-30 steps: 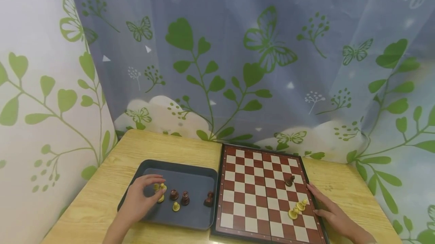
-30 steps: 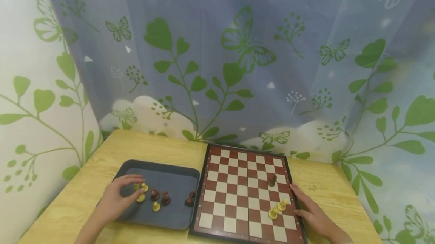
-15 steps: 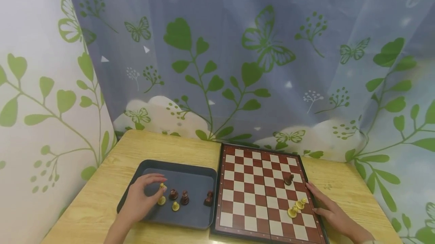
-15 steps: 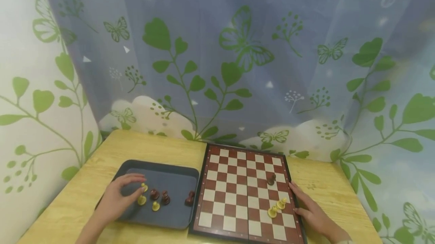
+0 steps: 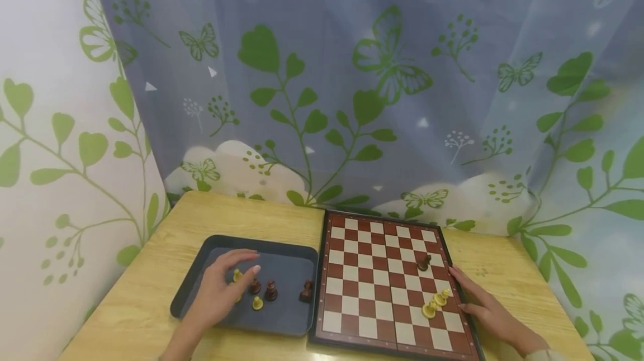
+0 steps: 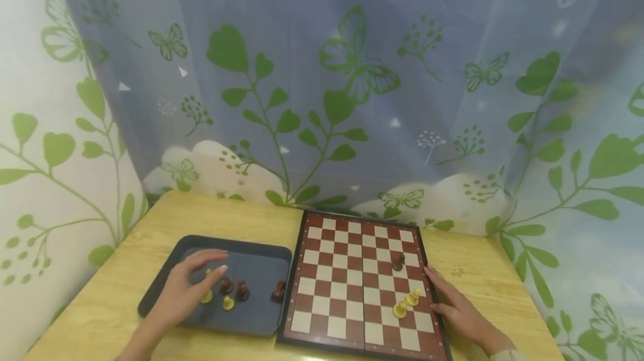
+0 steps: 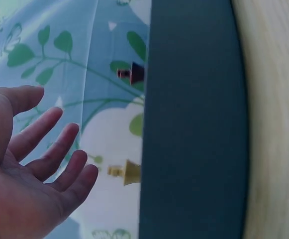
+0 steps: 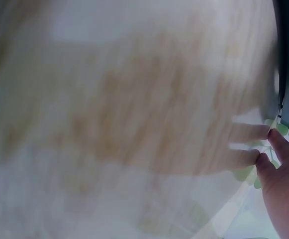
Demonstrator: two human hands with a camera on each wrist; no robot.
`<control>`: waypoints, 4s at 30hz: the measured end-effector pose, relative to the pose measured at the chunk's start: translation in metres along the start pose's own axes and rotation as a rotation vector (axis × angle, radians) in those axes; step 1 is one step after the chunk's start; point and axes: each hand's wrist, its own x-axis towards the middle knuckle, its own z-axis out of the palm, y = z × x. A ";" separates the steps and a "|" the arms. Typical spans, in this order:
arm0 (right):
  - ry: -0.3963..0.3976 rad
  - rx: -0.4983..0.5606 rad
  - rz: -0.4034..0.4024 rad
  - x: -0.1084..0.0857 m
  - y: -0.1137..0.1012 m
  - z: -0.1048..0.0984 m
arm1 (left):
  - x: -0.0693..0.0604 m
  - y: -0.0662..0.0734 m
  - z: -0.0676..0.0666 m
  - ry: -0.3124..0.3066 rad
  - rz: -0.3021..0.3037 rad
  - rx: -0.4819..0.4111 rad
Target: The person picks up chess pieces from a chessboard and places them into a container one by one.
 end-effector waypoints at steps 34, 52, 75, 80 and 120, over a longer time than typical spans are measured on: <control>-0.016 0.041 0.069 -0.002 0.000 -0.002 | 0.047 0.091 0.148 -0.423 0.157 -0.178; -0.017 0.055 0.079 -0.001 -0.003 -0.002 | 0.057 0.120 0.222 -0.690 0.209 -0.012; -0.030 -0.043 0.124 -0.001 -0.003 -0.006 | 0.061 0.120 0.275 -0.754 0.330 -0.002; -0.034 -0.040 0.120 -0.001 -0.002 -0.006 | 0.063 0.120 0.281 -0.757 0.324 0.009; -0.052 -0.069 0.163 0.001 0.000 -0.007 | 0.063 0.127 0.273 -0.744 0.203 -0.177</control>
